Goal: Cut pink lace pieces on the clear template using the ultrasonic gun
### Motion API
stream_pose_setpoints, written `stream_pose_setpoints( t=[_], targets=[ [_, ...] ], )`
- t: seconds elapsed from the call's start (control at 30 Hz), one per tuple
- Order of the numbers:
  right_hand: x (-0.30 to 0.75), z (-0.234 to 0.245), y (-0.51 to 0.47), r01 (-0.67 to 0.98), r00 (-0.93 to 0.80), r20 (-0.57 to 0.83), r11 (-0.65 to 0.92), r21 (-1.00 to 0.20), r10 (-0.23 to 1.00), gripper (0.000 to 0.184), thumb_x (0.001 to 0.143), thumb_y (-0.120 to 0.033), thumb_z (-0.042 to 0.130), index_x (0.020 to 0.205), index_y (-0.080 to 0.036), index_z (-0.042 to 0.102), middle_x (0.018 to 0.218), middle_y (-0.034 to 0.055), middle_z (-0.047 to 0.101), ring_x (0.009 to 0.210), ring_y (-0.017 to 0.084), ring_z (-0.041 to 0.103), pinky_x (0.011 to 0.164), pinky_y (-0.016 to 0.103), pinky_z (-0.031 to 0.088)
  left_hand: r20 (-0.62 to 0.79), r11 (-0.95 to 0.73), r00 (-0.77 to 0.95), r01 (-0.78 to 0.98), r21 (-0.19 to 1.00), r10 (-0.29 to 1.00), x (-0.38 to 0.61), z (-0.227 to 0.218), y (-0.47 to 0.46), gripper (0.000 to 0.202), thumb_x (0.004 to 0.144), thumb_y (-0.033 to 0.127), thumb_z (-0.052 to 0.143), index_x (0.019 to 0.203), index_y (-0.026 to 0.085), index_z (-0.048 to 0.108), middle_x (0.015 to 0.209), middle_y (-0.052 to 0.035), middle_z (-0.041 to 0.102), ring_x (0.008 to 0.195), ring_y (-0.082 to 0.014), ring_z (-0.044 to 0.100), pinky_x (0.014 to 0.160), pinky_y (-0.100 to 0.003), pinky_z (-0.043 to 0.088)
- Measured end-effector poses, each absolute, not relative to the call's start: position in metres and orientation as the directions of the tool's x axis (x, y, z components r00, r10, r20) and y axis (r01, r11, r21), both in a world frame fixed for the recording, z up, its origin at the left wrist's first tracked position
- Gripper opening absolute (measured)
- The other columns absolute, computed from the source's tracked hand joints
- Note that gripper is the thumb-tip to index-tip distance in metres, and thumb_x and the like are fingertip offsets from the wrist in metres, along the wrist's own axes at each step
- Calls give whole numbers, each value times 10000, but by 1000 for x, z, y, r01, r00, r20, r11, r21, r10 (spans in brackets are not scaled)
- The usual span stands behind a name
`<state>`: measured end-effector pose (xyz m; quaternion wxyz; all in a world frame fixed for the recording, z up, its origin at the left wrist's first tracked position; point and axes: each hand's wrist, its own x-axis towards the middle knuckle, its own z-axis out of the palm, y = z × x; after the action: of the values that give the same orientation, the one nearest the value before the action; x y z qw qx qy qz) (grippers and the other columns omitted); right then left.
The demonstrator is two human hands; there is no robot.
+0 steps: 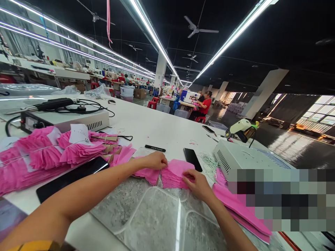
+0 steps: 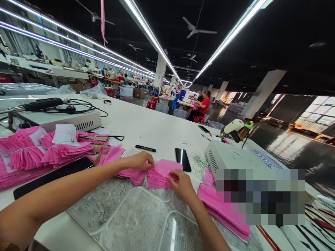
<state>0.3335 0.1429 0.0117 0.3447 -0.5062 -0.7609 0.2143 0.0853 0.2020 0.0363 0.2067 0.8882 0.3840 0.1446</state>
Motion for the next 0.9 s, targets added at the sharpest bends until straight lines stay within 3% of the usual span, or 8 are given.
stream_pose_setpoints(
  t=[0.2,0.47,0.6,0.77,0.9],
  targets=[
    [329,11,142,648,-221,341,399,-648,914,107,681,-275,623,742,-199,669,794,51,655,729,196,603,705,325,472,-25,-506,602,692,514,798,89,41,200,260,919,336,603,1059,117,621,1042,-54,632,862,-179,631,724,-321,550],
    [331,7,147,655,-168,384,394,-644,908,194,742,-315,513,612,-207,608,726,53,634,696,192,586,652,307,443,-118,-446,540,784,432,834,92,52,192,249,929,336,591,1051,121,620,1023,-54,637,856,-171,634,739,-329,551],
    [332,5,149,649,-150,391,388,-654,908,208,741,-340,511,617,-204,608,704,50,633,664,189,584,624,297,446,-46,-479,527,803,354,849,99,59,179,270,929,376,583,1039,132,620,1030,-61,635,899,-181,626,798,-367,535],
    [332,5,151,652,-155,421,413,-636,894,236,762,-366,517,618,-201,604,679,49,631,636,187,581,589,286,447,131,-564,548,800,205,826,135,56,155,517,785,535,689,1088,123,616,1103,-120,613,1043,-272,582,912,-454,475],
    [334,7,148,667,-181,473,461,-586,863,234,808,-362,501,672,-200,601,680,44,616,622,179,567,582,284,449,200,-578,554,812,83,808,149,46,154,254,905,339,596,1028,119,621,1062,-96,621,1031,-240,584,903,-435,473]
  ],
)
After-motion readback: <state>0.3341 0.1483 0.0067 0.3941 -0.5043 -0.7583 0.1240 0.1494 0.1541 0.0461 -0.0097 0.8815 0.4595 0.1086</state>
